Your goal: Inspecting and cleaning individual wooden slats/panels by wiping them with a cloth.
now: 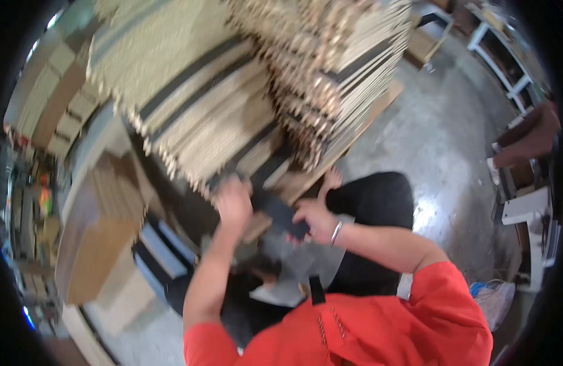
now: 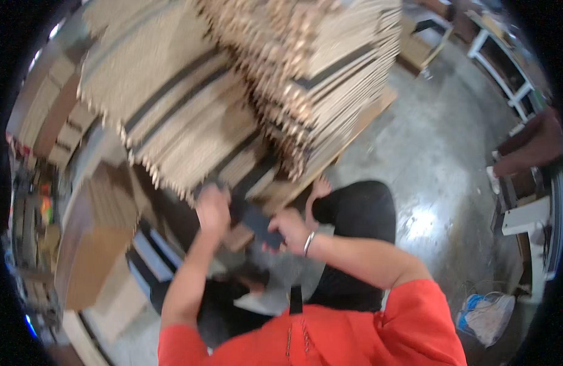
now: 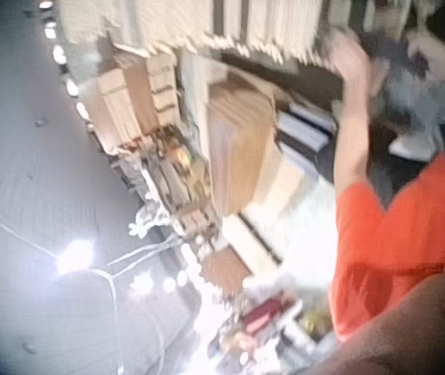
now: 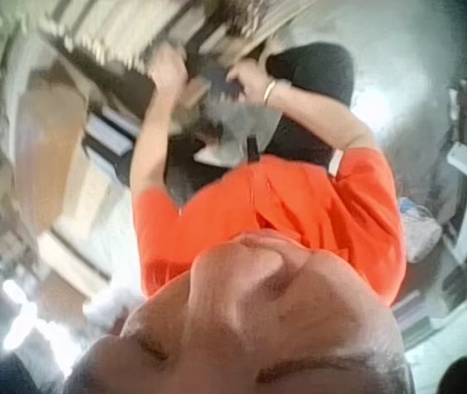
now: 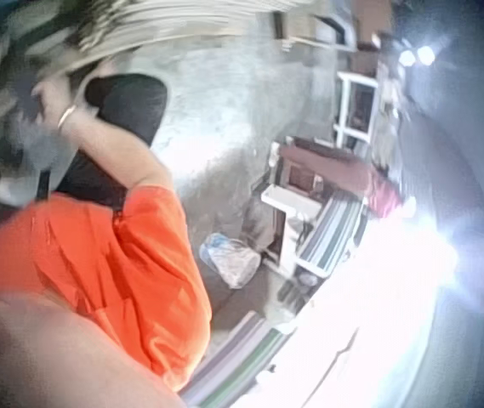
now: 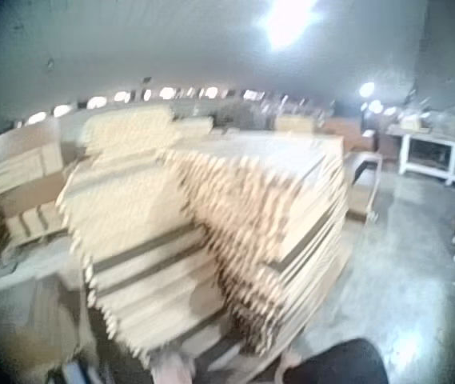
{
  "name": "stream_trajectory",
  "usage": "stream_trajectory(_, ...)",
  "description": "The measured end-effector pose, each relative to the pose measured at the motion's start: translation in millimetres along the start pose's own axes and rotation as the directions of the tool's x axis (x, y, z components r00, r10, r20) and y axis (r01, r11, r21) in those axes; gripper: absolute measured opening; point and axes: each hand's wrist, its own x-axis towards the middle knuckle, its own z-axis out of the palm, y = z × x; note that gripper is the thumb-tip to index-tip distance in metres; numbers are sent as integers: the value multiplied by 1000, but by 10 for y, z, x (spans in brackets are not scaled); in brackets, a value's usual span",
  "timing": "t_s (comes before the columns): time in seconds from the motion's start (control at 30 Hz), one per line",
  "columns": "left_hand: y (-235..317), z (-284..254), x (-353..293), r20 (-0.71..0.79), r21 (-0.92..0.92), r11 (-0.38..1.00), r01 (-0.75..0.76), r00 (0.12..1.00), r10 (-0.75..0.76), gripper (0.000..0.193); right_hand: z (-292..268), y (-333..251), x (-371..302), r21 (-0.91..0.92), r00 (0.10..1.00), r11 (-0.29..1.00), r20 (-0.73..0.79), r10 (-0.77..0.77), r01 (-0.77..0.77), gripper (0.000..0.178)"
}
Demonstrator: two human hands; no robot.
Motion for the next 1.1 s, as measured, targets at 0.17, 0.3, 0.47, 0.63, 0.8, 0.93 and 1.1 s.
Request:
stream_trajectory(0.17, -353, 99, 170, -17, 71, 997, -10, 1000, 11, 12, 77, -153, 44, -17, 999, 999, -1, -46, 46, 26)
stream_trajectory(0.3, 105, -43, -107, -9, -75, 978, -194, 981, 194, 13, -9, -4, 57, -74, 1000, 997, -20, -12, 11, 27)
stream_trajectory(0.47, -571, 200, 186, 34, 181, 972, 147, 987, -156, 18, 55, -12, 1, -35, 999, 999, 35, -37, 38, 25)
stream_trajectory(0.63, 37, 44, -49, 83, -41, 981, -189, 978, 192, 19, 21, -45, -2, -47, 999, 998, -16, -36, 36, 25)
stream_trajectory(0.8, -638, 186, 192, -50, 166, 981, 98, 995, -91, 9, 33, -43, 4, -10, 999, 1000, -29, -17, 16, 33)
stream_trajectory(0.93, -31, 17, 51, 1, 17, 1000, -27, 1000, 27, 13, 12, -166, -42, 65, 1000, 998, -1, 12, -12, 73)
stream_trajectory(1.1, 707, -504, -389, 121, -263, 940, -220, 958, 258, 14, -4, -162, -22, -90, 997, 996, 73, -17, 23, 88)
